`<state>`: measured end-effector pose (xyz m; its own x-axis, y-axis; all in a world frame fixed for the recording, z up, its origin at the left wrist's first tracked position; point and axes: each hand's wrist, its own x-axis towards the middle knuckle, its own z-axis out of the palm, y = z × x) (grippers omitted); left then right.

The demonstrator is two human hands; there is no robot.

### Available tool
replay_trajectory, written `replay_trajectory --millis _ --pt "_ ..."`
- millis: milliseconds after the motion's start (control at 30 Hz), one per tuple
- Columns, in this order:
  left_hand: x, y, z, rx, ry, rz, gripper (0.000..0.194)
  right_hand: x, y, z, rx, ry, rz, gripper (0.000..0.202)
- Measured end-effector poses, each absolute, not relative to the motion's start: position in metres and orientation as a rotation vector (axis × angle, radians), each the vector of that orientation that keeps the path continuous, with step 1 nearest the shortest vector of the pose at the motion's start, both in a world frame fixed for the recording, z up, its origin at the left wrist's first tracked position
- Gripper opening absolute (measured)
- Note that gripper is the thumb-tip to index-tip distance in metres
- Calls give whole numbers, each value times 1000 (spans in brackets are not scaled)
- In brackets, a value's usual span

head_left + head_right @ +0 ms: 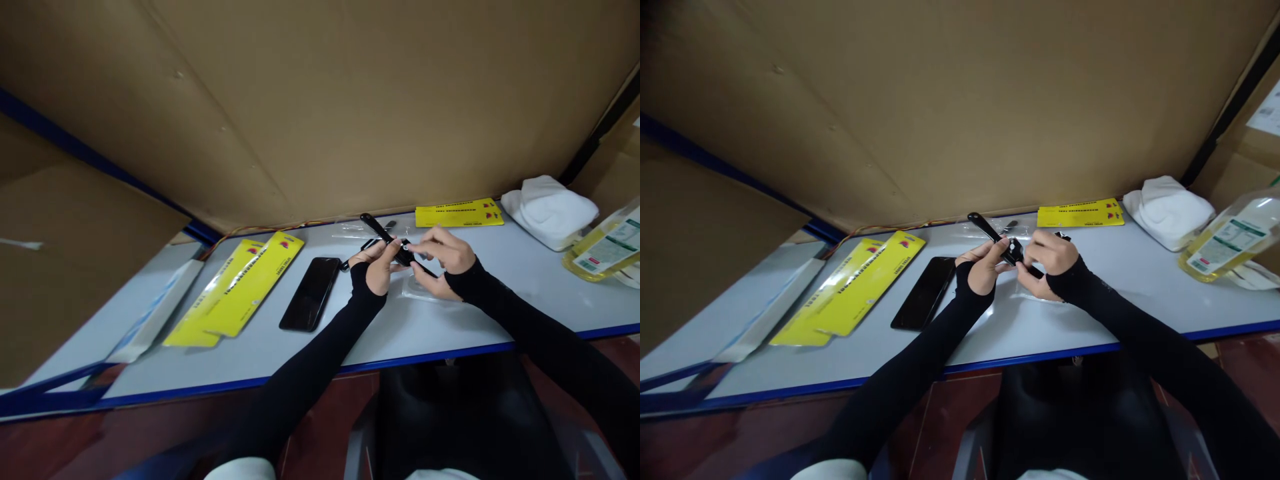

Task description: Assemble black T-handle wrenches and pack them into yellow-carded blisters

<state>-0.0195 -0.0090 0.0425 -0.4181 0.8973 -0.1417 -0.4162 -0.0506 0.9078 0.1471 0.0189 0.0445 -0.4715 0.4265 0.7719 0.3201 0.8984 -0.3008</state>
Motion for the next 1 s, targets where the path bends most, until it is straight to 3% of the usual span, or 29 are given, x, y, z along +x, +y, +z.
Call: replay_trajectory --millis 67,100,167,233,300,400,567,700,800,867,933,1000 --pt "-20 -9 43 602 1210 1668 50 145 17 43 -498 -2079 169 30" --pt "-20 -9 42 604 1216 1668 50 144 16 42 -501 -2075 198 29" --pt "-20 -8 41 608 1224 1666 51 143 15 41 -552 -2080 235 6" --pt "-19 -8 39 613 1222 1663 52 143 16 41 -611 -2107 192 19" --pt "-19 -9 37 624 1215 1663 52 145 18 42 -638 -2101 102 7" --pt "-19 -9 35 638 1216 1653 50 147 20 44 -667 -2030 80 30" --pt "-23 -7 32 658 1204 1658 50 147 20 42 -645 -2077 151 12" --pt "-24 -6 32 654 1176 1676 49 147 21 37 -583 -2041 43 35" --pt "-21 -7 34 644 1191 1679 50 146 21 39 -624 -2038 103 7" --pt "-19 -8 35 641 1210 1676 52 146 20 40 -639 -2096 95 18" --pt "-18 -9 37 634 1224 1667 52 147 20 41 -625 -2110 22 6" --pt "-17 -9 38 627 1229 1658 51 147 20 42 -632 -2049 -19 11"
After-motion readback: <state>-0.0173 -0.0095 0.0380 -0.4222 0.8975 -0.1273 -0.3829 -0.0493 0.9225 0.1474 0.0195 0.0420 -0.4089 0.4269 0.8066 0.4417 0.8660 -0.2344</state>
